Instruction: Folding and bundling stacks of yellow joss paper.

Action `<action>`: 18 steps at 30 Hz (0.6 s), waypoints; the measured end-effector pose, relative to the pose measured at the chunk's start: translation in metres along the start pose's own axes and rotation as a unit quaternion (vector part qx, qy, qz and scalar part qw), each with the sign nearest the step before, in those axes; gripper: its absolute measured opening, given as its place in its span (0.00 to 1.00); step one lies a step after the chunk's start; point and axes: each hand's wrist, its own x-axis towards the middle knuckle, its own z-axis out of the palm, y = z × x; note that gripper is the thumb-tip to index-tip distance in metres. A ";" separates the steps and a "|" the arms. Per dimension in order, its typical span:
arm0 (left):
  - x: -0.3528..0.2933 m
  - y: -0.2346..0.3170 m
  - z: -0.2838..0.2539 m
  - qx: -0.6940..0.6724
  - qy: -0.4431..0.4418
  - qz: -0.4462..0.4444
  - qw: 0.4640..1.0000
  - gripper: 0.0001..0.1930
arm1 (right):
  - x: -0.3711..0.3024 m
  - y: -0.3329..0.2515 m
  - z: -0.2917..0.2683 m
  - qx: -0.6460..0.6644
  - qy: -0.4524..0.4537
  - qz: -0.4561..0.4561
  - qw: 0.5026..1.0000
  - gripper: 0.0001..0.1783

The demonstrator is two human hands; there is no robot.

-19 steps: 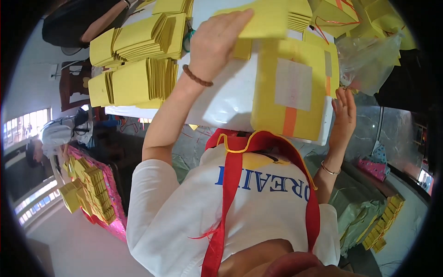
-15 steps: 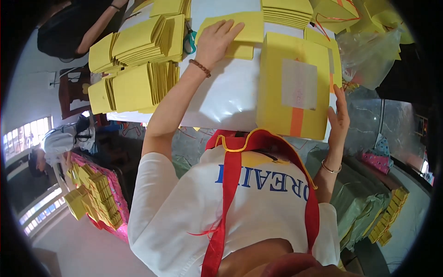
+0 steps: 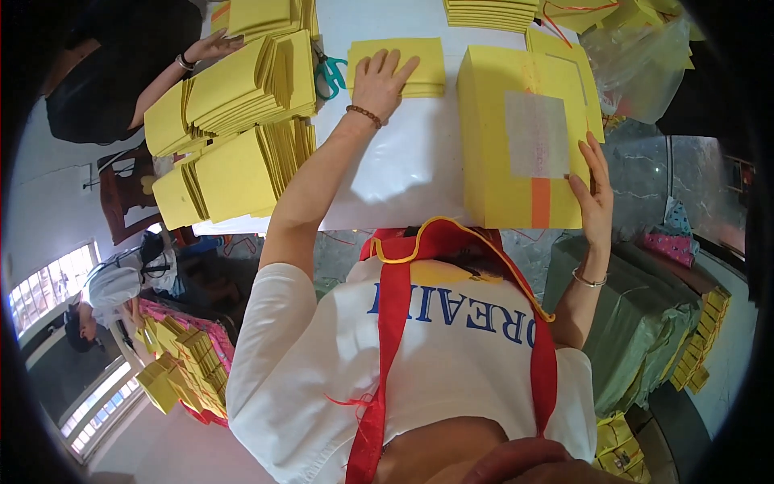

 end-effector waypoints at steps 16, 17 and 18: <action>-0.018 0.013 0.015 0.009 -0.194 -0.063 0.979 0.32 | 0.002 0.019 -0.001 -0.008 0.002 -0.063 0.998 0.24; -0.017 0.014 0.014 0.021 -0.221 -0.065 0.973 0.32 | 0.002 0.019 -0.003 -0.009 -0.003 -0.065 0.998 0.24; -0.018 0.015 0.012 0.032 -0.215 -0.063 0.974 0.32 | 0.002 0.018 -0.001 0.014 -0.002 -0.060 0.998 0.24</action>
